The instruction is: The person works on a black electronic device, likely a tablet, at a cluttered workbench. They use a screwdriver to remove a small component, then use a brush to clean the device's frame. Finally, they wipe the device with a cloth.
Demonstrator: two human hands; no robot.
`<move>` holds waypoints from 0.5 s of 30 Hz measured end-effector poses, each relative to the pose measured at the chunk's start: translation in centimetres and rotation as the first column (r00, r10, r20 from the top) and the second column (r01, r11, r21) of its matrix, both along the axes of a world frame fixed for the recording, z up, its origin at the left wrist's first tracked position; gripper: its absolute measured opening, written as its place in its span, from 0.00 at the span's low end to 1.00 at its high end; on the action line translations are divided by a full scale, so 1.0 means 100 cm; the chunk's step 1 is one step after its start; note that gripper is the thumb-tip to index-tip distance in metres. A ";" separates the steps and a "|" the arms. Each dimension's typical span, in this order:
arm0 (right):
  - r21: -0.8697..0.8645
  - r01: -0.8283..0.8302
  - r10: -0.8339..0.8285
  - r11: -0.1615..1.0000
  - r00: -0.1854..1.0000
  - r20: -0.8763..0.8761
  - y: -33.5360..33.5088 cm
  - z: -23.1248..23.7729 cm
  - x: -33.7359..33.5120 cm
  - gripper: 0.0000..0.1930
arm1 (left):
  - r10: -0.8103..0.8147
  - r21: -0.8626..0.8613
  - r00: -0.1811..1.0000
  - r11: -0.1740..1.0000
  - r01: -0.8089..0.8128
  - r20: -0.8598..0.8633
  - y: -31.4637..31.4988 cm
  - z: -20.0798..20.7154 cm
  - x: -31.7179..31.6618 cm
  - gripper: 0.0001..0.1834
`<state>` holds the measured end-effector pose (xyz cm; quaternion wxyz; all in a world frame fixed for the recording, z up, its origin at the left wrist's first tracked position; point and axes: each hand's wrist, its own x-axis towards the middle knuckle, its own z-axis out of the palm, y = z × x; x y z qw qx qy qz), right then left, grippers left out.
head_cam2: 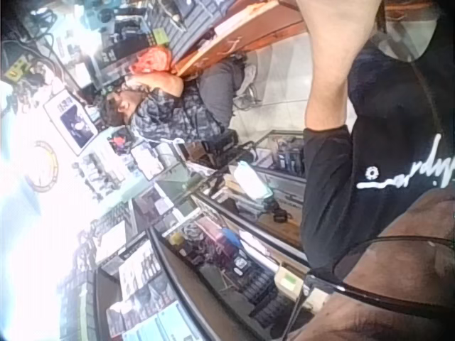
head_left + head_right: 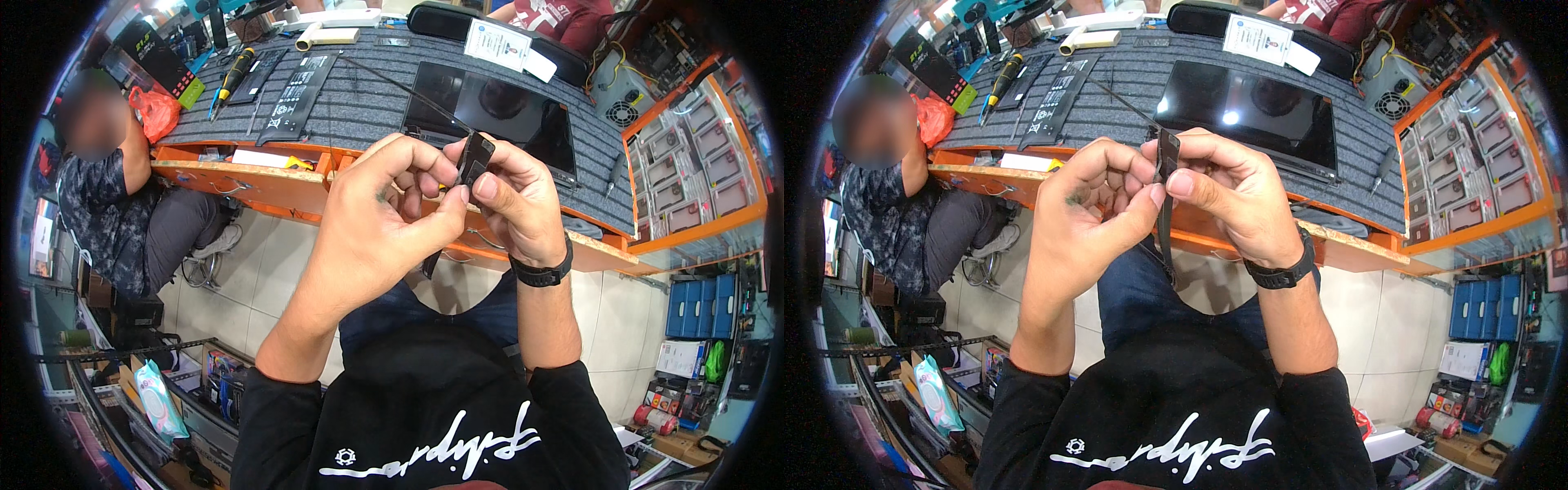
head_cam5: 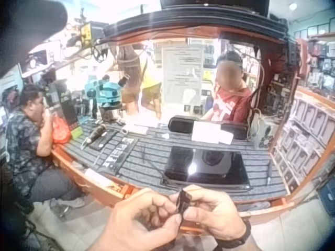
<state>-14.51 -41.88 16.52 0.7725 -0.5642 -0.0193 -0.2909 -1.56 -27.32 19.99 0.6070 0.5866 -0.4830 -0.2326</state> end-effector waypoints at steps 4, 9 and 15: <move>-0.032 0.026 -0.025 0.999 0.999 0.027 0.000 0.000 0.000 0.19 | -0.065 0.024 0.987 0.997 0.069 -0.144 -0.001 -0.002 0.005 0.07; 0.008 0.038 -0.038 0.999 0.999 -0.024 0.001 -0.001 -0.001 0.19 | -0.052 0.048 0.992 0.997 0.057 -0.112 -0.002 -0.003 0.008 0.07; 0.033 0.046 -0.045 0.998 0.998 -0.034 0.002 -0.002 0.000 0.18 | -0.037 0.009 0.995 0.999 0.038 -0.098 -0.004 -0.007 0.010 0.07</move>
